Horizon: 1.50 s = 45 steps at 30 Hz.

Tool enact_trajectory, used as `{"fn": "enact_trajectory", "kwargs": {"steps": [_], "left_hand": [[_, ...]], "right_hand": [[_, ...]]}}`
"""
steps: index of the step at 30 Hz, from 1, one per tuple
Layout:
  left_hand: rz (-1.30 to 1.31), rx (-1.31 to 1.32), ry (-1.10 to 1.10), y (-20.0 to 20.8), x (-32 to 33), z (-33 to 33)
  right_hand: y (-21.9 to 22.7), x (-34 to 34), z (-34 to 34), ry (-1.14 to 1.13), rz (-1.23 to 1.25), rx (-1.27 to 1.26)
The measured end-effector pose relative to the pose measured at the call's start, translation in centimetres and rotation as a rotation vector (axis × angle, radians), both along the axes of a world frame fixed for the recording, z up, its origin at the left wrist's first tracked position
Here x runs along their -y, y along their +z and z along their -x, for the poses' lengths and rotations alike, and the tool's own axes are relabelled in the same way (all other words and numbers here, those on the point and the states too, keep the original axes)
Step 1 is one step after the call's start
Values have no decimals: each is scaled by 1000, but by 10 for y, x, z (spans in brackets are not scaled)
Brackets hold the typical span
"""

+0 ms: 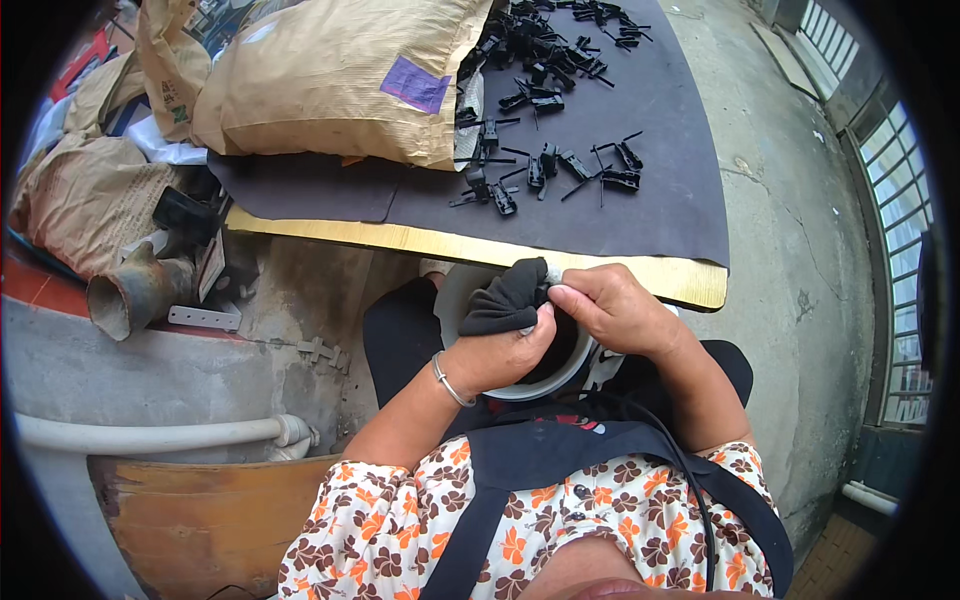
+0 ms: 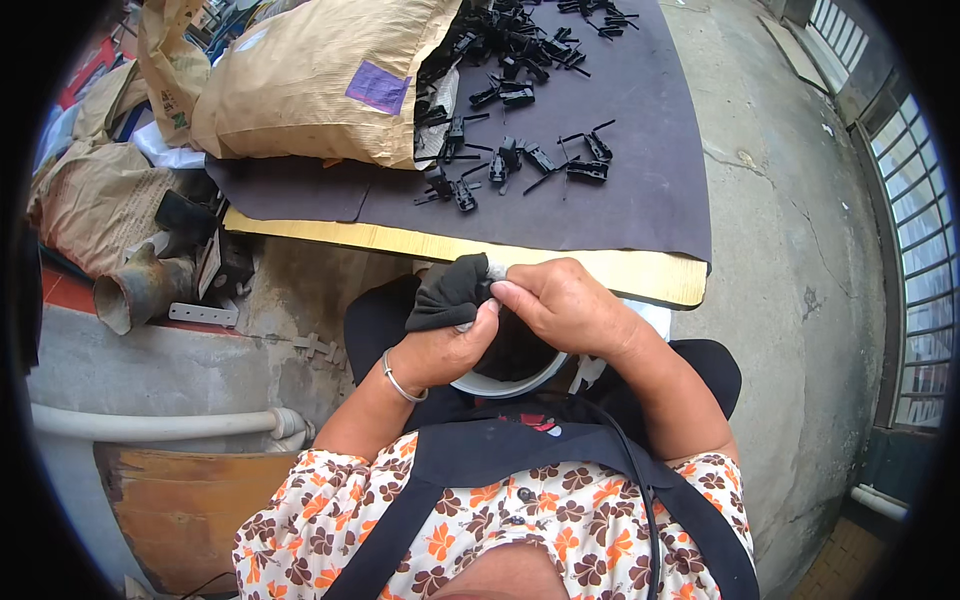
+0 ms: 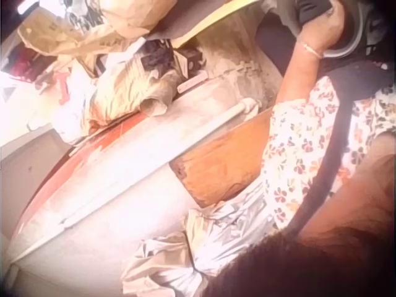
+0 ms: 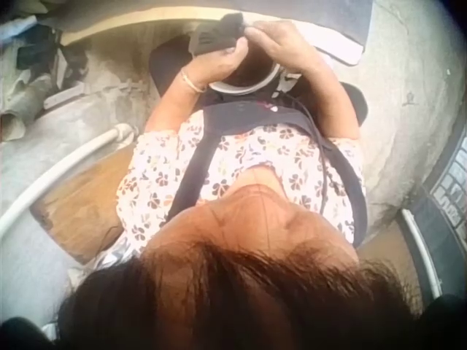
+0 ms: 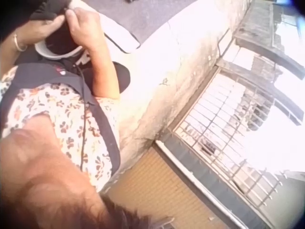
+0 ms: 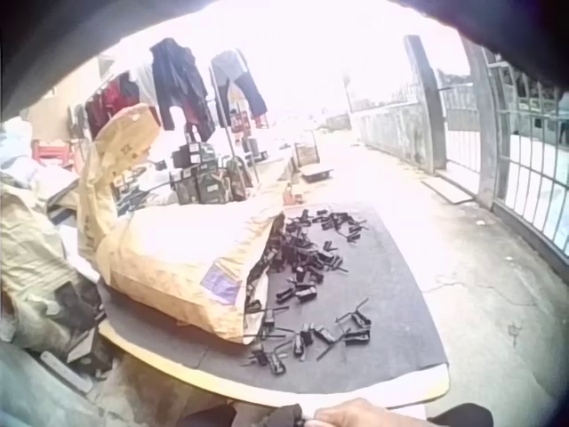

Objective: Assembling small black plastic components by hand at a workbench.

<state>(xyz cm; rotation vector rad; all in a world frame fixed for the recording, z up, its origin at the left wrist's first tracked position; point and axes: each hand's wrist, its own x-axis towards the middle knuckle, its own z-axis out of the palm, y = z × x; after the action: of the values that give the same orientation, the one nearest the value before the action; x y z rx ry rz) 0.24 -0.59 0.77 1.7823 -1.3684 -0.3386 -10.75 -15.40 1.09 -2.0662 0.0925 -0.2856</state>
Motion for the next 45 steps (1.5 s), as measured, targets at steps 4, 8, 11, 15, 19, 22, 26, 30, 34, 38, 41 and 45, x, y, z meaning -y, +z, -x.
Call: {"fn": "enact_trajectory", "kwargs": {"steps": [4, 8, 11, 15, 19, 22, 26, 30, 34, 38, 41, 45], "left_hand": [[-100, 244, -12, -5, -6, -12], [-187, 262, -20, 1, -3, -14], [178, 170, 83, -6, -2, -17], [200, 118, 51, 11, 8, -19], [-35, 50, -173, 11, 9, -20], [14, -89, -114, -5, 9, -14], [-32, -449, 9, -3, 6, -7], [43, -561, -33, -5, 6, -2], [12, -681, -43, 0, 1, 7], [153, -461, 11, -6, 9, 5], [-9, -529, 63, 2, 8, 6], [122, -345, 68, -3, 10, 8]], "right_hand": [[2, 45, -6, -629, 452, -25], [-20, 77, -12, -725, 692, -150], [-3, 63, -11, -448, 485, -155], [7, 41, 3, -203, 382, -50], [6, 24, 10, 4, 178, 4], [1, 18, 9, -59, 80, 63], [7, 4, 10, 13, 117, 278], [-7, -10, 5, -150, 65, 373], [-10, -11, 2, -293, -234, 229], [-3, -7, 4, -178, -204, 134], [-7, -5, 5, -126, -68, 162], [-3, -10, 2, -101, -58, 138]]}}
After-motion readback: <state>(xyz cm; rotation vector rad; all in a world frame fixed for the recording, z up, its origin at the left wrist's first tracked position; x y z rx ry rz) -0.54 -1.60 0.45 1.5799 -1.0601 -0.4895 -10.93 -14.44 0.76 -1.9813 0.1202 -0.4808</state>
